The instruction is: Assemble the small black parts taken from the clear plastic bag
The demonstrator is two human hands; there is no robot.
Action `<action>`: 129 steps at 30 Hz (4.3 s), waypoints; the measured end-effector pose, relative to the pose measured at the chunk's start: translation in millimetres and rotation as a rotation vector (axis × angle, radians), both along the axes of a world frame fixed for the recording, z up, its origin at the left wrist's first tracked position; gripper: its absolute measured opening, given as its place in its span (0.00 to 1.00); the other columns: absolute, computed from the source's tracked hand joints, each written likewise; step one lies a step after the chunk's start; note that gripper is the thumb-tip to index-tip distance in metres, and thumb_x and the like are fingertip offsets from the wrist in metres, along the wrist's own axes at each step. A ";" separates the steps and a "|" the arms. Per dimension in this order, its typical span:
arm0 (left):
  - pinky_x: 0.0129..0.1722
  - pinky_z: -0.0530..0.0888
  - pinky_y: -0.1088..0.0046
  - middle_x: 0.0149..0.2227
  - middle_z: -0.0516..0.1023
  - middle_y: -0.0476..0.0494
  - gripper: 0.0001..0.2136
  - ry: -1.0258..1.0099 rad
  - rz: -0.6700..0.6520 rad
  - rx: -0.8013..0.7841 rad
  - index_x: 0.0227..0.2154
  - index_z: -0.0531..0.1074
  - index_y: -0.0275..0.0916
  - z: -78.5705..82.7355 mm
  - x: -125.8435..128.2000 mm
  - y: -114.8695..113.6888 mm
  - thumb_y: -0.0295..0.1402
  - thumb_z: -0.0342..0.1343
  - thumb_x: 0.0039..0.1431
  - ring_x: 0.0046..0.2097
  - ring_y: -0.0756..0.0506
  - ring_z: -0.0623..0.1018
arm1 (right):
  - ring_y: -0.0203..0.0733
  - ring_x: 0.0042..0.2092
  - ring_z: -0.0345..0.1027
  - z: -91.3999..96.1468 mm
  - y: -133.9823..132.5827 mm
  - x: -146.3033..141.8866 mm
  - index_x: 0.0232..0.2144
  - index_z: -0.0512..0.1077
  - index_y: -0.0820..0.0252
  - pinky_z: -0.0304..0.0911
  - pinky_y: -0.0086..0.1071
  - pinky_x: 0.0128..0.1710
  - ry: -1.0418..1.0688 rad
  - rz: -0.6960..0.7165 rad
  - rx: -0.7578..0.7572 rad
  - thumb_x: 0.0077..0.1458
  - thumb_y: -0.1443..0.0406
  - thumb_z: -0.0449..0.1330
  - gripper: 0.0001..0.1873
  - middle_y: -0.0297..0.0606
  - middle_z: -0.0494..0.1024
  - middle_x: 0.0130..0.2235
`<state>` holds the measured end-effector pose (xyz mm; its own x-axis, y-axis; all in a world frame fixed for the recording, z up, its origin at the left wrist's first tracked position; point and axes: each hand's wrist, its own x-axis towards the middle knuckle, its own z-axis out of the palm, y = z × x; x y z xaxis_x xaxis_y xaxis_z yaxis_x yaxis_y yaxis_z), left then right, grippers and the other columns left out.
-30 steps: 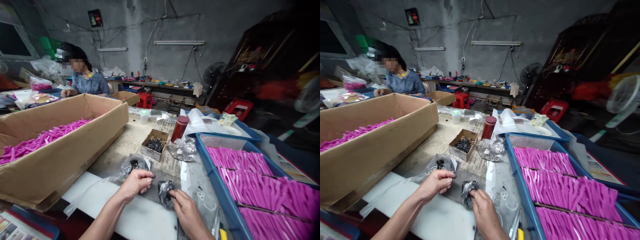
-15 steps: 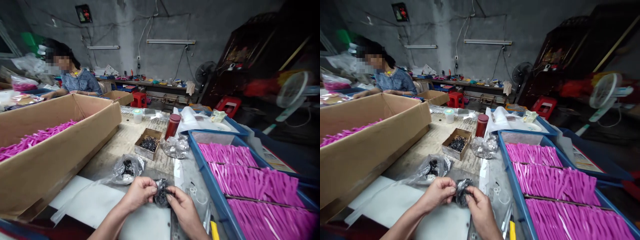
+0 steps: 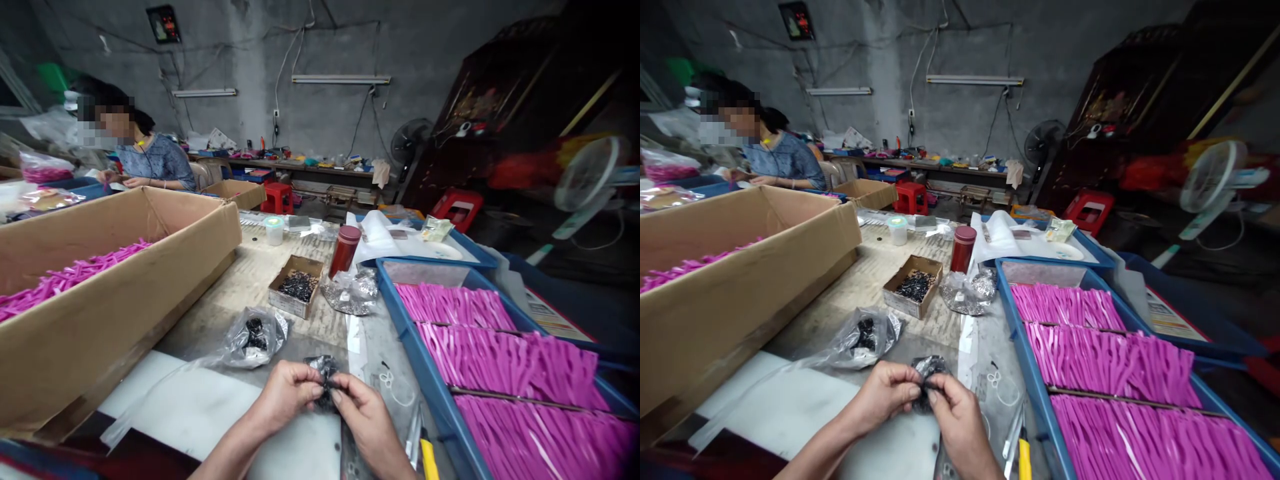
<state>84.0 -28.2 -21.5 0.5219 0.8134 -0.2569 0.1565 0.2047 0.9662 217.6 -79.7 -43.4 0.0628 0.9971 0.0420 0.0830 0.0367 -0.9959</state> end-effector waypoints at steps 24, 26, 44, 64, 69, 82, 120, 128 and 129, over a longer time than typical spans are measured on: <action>0.29 0.61 0.79 0.24 0.66 0.52 0.13 0.128 -0.127 0.408 0.35 0.63 0.39 3.3 -4.8 -7.5 0.21 0.43 0.46 0.28 0.52 0.65 | 0.36 0.30 0.62 5.6 -2.2 -2.5 0.32 0.64 0.59 0.58 0.27 0.29 -0.116 0.039 0.030 0.47 0.72 0.49 0.08 0.33 0.68 0.28; 0.28 0.61 0.80 0.24 0.66 0.52 0.13 0.145 -0.129 0.417 0.35 0.63 0.39 3.3 -4.8 -7.4 0.21 0.43 0.46 0.28 0.52 0.65 | 0.36 0.30 0.62 5.6 -2.8 -2.6 0.31 0.64 0.59 0.57 0.27 0.29 -0.122 0.043 0.022 0.47 0.72 0.49 0.08 0.32 0.68 0.28; 0.28 0.61 0.80 0.23 0.65 0.53 0.13 0.138 -0.192 0.377 0.34 0.62 0.39 9.8 -7.3 -7.0 0.20 0.42 0.45 0.27 0.52 0.64 | 0.35 0.29 0.60 1.5 -2.3 -2.6 0.29 0.63 0.59 0.57 0.26 0.28 -0.053 0.086 -0.005 0.47 0.71 0.49 0.06 0.31 0.66 0.26; 0.28 0.61 0.81 0.24 0.66 0.54 0.19 0.181 -0.247 0.426 0.39 0.59 0.41 4.7 -7.3 -6.7 0.19 0.43 0.42 0.28 0.52 0.66 | 0.32 0.25 0.53 15.8 2.1 6.6 0.26 0.61 0.59 0.51 0.24 0.24 -0.097 0.209 -0.094 0.45 0.70 0.50 0.02 0.26 0.56 0.21; 0.28 0.61 0.82 0.24 0.66 0.54 0.19 0.197 -0.248 0.451 0.40 0.58 0.42 5.0 -7.2 -6.6 0.19 0.43 0.42 0.28 0.52 0.66 | 0.32 0.24 0.52 17.1 3.6 6.4 0.25 0.61 0.59 0.51 0.24 0.24 -0.112 0.207 -0.097 0.45 0.70 0.51 0.02 0.25 0.57 0.20; 0.28 0.62 0.81 0.25 0.67 0.54 0.19 0.175 -0.226 0.465 0.40 0.58 0.42 0.0 -8.6 -3.2 0.20 0.43 0.44 0.28 0.53 0.66 | 0.32 0.26 0.55 12.6 10.0 5.1 0.29 0.62 0.59 0.52 0.24 0.24 0.012 0.229 -0.121 0.45 0.70 0.52 0.05 0.27 0.60 0.22; 0.29 0.64 0.73 0.28 0.71 0.42 0.09 1.117 -0.031 0.745 0.22 0.69 0.36 -3.4 -65.1 63.0 0.23 0.44 0.46 0.33 0.44 0.71 | 0.39 0.28 0.64 -24.1 1.6 14.1 0.28 0.67 0.62 0.60 0.25 0.26 -0.293 0.053 -0.089 0.45 0.60 0.51 0.12 0.35 0.72 0.24; 0.26 0.61 0.77 0.25 0.72 0.45 0.10 1.050 0.061 0.761 0.25 0.68 0.37 -4.0 -72.4 59.2 0.27 0.40 0.51 0.29 0.48 0.71 | 0.39 0.26 0.65 -9.0 -0.5 11.0 0.26 0.67 0.60 0.59 0.25 0.25 -0.392 0.030 -0.039 0.45 0.61 0.51 0.09 0.33 0.72 0.22; 0.26 0.61 0.77 0.24 0.72 0.44 0.11 1.037 0.067 0.763 0.26 0.68 0.37 -3.6 -72.6 59.7 0.27 0.40 0.51 0.28 0.48 0.71 | 0.39 0.26 0.65 -7.6 -0.6 10.7 0.26 0.67 0.60 0.59 0.25 0.25 -0.401 0.023 -0.034 0.46 0.61 0.51 0.08 0.33 0.72 0.23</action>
<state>11.4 31.5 -25.0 0.3121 0.9498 0.0233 0.9113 -0.3062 0.2753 228.3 -80.3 -51.0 0.0256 0.9993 0.0261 0.4653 0.0111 -0.8851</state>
